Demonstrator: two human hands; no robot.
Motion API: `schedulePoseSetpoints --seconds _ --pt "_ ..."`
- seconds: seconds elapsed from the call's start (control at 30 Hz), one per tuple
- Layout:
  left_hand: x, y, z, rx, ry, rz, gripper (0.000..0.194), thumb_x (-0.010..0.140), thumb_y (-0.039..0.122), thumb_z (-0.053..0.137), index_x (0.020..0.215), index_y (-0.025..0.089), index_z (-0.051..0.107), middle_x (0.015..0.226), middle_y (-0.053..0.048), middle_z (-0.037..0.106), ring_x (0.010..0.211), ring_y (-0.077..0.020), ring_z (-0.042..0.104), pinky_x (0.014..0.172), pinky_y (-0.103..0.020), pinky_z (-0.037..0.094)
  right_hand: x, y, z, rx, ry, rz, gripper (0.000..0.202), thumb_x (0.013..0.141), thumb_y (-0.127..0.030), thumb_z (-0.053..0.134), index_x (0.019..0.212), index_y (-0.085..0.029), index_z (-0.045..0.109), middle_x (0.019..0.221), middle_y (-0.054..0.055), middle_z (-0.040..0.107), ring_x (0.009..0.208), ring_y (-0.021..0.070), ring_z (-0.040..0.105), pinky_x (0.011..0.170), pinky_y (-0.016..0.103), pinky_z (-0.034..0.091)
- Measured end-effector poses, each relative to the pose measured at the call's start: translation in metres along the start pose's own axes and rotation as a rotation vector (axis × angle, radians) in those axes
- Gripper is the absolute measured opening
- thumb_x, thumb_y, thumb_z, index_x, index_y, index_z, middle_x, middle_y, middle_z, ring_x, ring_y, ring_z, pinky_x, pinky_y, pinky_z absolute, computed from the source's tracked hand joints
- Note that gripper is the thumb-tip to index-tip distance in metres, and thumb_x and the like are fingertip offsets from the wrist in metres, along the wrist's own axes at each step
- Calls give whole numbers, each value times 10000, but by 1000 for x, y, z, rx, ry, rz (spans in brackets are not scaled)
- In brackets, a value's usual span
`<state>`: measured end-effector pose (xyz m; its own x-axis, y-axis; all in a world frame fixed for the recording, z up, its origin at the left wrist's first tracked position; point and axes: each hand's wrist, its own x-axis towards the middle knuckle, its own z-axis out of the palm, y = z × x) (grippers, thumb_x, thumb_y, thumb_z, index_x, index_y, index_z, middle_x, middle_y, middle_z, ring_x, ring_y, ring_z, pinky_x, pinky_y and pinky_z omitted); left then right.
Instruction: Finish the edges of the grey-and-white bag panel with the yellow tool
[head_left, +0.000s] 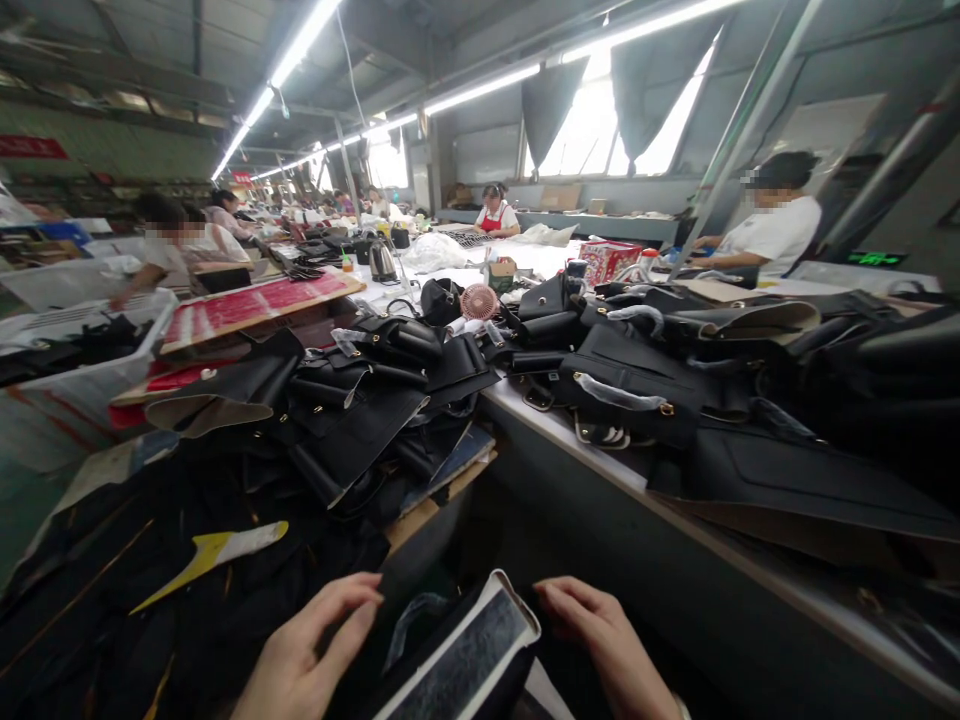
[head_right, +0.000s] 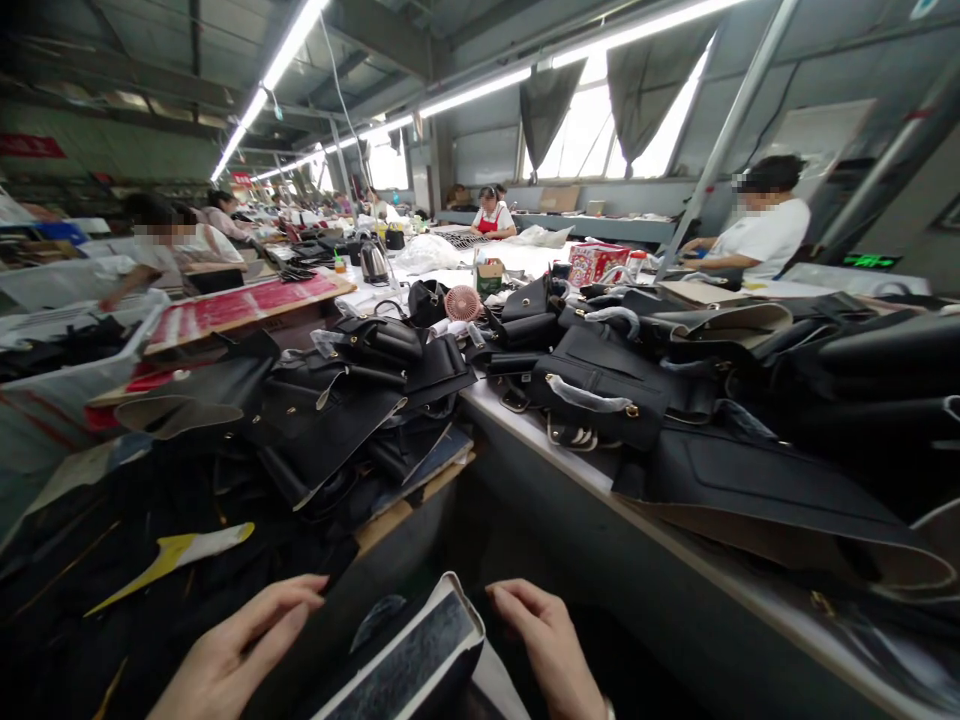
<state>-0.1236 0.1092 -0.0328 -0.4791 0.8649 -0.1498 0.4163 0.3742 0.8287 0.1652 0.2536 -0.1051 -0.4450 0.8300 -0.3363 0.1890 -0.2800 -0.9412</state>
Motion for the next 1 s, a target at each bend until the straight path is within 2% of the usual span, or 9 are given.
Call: schedulePoseSetpoints --seconds 0.1,0.17,0.23,0.33,0.5,0.73,0.83,0.9,1.0 --pt "41 50 39 103 -315 189 349 919 496 497 874 248 738 1202 -39 718 1156 -224 633 1033 -288 453 14 5 12 145 -96 84 475 741 -602 706 910 -162 766 859 61 697 827 221 601 778 338 450" --pt "61 70 67 133 -429 258 304 928 403 494 911 222 737 1090 -40 747 1050 -194 662 956 -261 464 18 10 18 189 -114 115 463 724 -567 741 958 -168 766 881 63 702 826 213 604 762 330 447" --pt "74 79 90 157 -500 283 275 902 351 515 907 201 745 946 -31 759 919 -180 677 839 -256 474 19 12 20 226 -121 136 441 698 -526 779 955 -168 766 864 57 697 799 195 598 734 313 442" --pt "80 78 109 179 -565 292 252 851 291 523 854 188 753 808 -16 741 784 -166 662 685 -248 442 20 13 18 263 -123 165 386 691 -480 789 911 -164 756 826 42 673 760 170 589 712 295 445" --pt "81 68 113 201 -613 276 243 765 215 516 814 188 753 700 -3 710 661 -152 620 575 -242 381 22 7 19 258 -138 202 326 698 -413 778 888 -154 723 792 21 631 712 138 555 651 259 407" --pt "84 60 116 174 -619 350 267 695 106 501 809 224 711 847 5 721 808 -163 655 696 -255 441 21 -9 31 180 -93 118 182 683 -281 713 727 -154 591 641 -47 498 623 106 421 605 253 320" --pt "77 60 116 176 -603 434 316 697 45 470 842 221 687 900 -11 709 878 -177 647 767 -280 461 20 -11 35 174 -86 76 224 696 -317 719 731 -171 553 651 -56 459 637 111 392 606 258 313" --pt "70 61 114 198 -602 505 341 723 30 465 909 217 681 937 -29 708 925 -191 644 880 -317 472 19 -11 35 176 -87 45 277 700 -362 738 740 -176 537 673 -58 445 653 112 380 616 259 318" --pt "59 62 109 260 -628 589 301 763 104 580 1038 194 667 1069 -67 717 1098 -225 629 1159 -404 333 18 -10 36 175 -82 18 352 713 -434 758 735 -176 520 682 -53 454 660 114 393 625 260 327"
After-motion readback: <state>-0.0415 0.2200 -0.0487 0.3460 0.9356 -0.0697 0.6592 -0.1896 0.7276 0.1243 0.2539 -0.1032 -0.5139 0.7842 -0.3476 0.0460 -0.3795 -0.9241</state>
